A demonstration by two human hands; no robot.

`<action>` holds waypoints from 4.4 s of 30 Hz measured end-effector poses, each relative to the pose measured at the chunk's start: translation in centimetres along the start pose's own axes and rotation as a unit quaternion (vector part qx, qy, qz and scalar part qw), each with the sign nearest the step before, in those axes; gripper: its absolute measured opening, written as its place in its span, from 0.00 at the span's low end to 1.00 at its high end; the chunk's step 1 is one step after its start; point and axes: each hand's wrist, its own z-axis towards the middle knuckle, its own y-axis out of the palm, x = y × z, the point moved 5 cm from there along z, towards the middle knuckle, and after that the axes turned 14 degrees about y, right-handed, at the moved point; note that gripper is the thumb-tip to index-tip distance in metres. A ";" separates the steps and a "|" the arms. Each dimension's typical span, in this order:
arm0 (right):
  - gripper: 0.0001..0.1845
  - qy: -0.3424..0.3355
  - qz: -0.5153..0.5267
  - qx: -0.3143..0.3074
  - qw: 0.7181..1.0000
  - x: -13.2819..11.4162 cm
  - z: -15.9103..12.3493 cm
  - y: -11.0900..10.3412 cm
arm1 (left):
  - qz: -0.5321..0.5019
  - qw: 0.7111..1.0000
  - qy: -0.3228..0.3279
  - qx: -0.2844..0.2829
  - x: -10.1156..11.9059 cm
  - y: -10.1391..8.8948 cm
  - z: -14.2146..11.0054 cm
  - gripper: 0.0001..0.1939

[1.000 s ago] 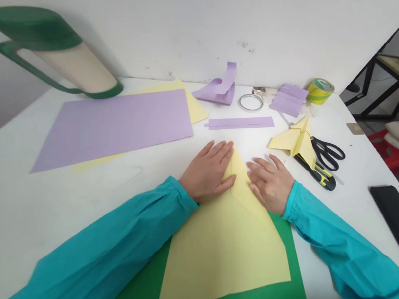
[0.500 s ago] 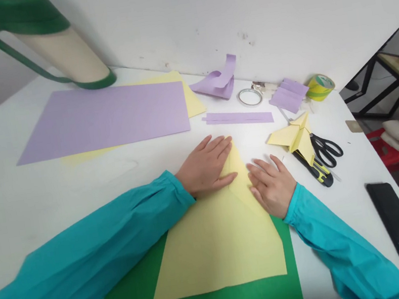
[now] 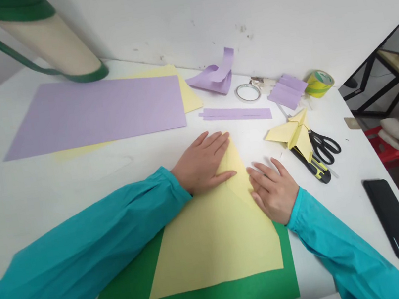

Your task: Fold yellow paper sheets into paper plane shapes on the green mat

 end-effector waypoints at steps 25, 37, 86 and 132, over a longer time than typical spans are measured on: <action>0.12 -0.002 0.038 0.002 0.999 -0.4 -2.9 -1.5 | 0.010 1.000 -0.006 -0.015 -0.1 0.0 0.1 0.40; 0.12 0.013 0.087 -0.011 0.996 -0.4 -4.4 -1.8 | 0.010 1.000 -0.008 -0.018 -0.1 0.0 0.1 0.40; 0.14 -0.063 0.261 -0.190 0.944 1.9 -5.3 -2.3 | -0.007 1.000 0.000 -0.007 -0.3 0.1 0.0 0.40; 0.17 -0.025 0.199 -0.051 0.978 5.0 10.3 5.7 | -0.015 0.999 0.016 0.035 -0.4 0.1 0.0 0.40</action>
